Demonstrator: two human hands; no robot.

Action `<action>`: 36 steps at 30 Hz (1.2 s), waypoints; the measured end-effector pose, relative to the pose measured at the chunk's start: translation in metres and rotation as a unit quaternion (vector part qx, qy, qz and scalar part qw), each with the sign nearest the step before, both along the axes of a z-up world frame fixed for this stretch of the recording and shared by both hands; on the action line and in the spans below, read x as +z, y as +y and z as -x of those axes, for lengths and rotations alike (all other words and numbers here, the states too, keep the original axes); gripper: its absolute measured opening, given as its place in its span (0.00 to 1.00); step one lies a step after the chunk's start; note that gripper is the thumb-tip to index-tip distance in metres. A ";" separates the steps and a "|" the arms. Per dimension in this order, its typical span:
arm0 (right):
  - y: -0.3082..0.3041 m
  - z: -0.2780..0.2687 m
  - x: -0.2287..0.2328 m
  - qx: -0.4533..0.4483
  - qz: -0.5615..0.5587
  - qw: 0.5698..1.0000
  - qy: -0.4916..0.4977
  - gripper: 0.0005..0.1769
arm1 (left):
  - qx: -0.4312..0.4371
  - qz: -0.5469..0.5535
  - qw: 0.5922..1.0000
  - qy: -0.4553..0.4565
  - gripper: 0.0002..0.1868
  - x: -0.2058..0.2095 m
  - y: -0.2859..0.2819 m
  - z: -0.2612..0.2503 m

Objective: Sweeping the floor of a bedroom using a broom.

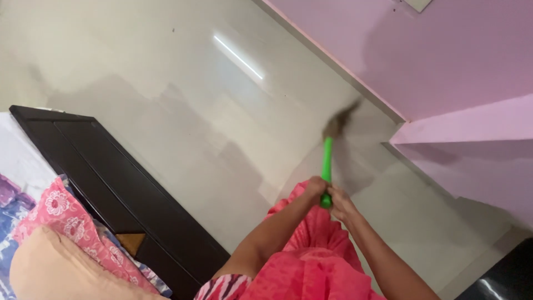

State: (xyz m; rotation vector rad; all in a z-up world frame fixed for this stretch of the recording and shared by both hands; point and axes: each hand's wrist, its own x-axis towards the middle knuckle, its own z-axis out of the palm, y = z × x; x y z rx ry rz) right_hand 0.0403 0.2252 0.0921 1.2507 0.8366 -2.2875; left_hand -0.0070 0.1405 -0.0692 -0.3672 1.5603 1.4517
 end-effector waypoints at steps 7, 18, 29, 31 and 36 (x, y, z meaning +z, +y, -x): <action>0.033 0.004 0.020 0.034 -0.065 0.996 0.051 0.18 | 0.077 -0.025 0.995 0.051 0.07 0.093 0.026 0.014; 0.066 -0.155 0.043 0.022 -0.200 0.971 -0.126 0.25 | -0.245 0.048 0.968 0.001 0.25 0.185 0.076 -0.087; 0.082 0.065 -0.035 0.031 -0.155 0.987 0.012 0.16 | -0.097 0.062 0.975 0.190 0.07 0.067 0.079 0.074; 0.077 0.080 -0.015 0.070 -0.176 0.981 0.039 0.16 | 0.013 0.069 0.995 0.069 0.07 0.094 0.071 0.095; 0.047 0.055 0.077 0.130 -0.221 0.964 0.064 0.28 | 0.095 -0.015 0.992 -0.080 0.13 0.170 0.043 0.077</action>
